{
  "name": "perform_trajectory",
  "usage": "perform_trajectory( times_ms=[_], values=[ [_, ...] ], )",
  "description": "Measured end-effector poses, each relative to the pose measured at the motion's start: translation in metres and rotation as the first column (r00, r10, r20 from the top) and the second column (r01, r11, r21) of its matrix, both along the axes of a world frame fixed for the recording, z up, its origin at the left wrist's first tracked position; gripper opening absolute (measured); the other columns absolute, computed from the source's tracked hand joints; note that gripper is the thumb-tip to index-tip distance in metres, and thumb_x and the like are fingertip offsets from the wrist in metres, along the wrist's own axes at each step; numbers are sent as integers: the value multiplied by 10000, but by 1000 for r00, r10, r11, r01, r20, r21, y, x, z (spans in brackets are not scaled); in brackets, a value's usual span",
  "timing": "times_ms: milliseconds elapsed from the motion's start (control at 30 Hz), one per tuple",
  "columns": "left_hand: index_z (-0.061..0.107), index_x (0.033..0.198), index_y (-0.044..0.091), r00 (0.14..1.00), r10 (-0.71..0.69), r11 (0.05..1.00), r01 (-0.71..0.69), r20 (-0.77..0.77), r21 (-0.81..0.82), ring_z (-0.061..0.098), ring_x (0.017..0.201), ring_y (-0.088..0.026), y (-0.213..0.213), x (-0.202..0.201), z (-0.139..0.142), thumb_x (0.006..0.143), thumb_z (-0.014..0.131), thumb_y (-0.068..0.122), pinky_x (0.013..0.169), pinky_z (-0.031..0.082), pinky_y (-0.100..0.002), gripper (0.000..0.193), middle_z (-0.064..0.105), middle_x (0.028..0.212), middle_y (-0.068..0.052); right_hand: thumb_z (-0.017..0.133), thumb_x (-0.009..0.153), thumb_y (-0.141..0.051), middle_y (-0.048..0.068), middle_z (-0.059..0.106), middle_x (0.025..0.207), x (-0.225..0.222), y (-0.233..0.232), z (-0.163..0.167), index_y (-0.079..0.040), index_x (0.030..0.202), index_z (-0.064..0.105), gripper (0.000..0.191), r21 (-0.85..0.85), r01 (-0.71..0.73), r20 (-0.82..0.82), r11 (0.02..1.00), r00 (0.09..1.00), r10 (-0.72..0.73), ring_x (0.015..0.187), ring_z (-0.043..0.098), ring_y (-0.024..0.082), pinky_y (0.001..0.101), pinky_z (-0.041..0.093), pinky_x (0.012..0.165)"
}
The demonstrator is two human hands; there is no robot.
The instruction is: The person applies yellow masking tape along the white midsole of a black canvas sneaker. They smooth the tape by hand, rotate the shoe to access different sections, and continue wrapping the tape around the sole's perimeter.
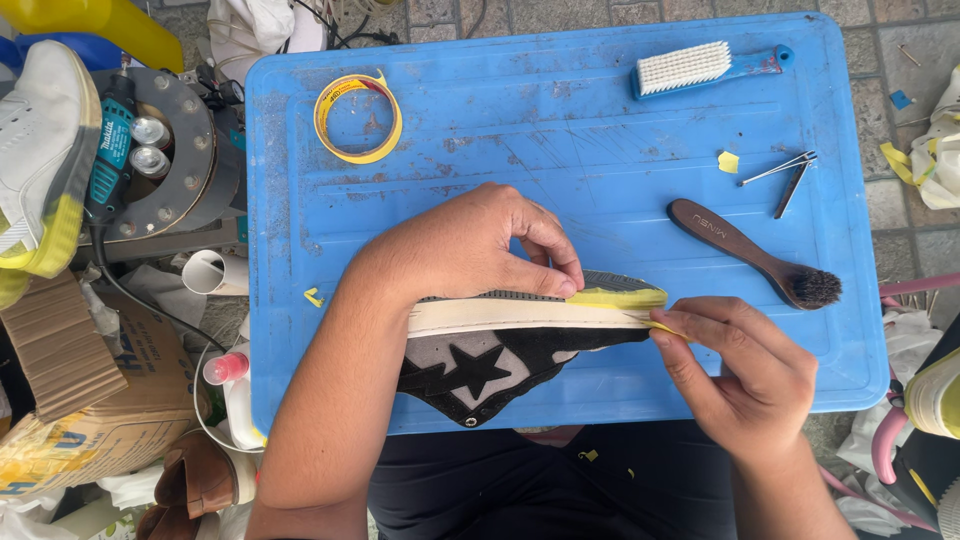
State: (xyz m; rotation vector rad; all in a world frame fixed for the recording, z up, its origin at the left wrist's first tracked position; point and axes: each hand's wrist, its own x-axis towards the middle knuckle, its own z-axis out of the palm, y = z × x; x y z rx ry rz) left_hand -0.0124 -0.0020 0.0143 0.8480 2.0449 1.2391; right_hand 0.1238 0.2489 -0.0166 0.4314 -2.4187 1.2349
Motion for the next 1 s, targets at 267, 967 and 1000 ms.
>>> perform_trajectory(
  times_ms=[267,967,1000],
  values=[
    [830,986,154,1000,4,1000,-4,7,-5,742,819,-121,-1,0,0,793,809,333,783,594,-316,264,818,873,-8,737,938,39,169,724,1019,14,-19,-15,77,1036,694,114,-268,137,165,954,982,-95,791,708,145,238,596,673],
    [830,987,146,1000,-8,1000,8,-13,-3,739,804,-126,-2,-1,1,800,805,322,773,589,-311,258,816,867,-14,736,930,42,169,718,1005,15,-26,-12,82,1034,707,115,-305,181,214,935,970,-118,793,697,139,238,588,660],
    [828,990,142,1000,-13,1000,13,-19,0,738,805,-128,-3,-1,1,805,805,318,772,589,-311,256,815,869,-16,740,929,39,156,720,1006,14,-25,-12,73,1035,706,116,-297,160,187,941,976,-107,810,700,134,237,592,680]
  ],
)
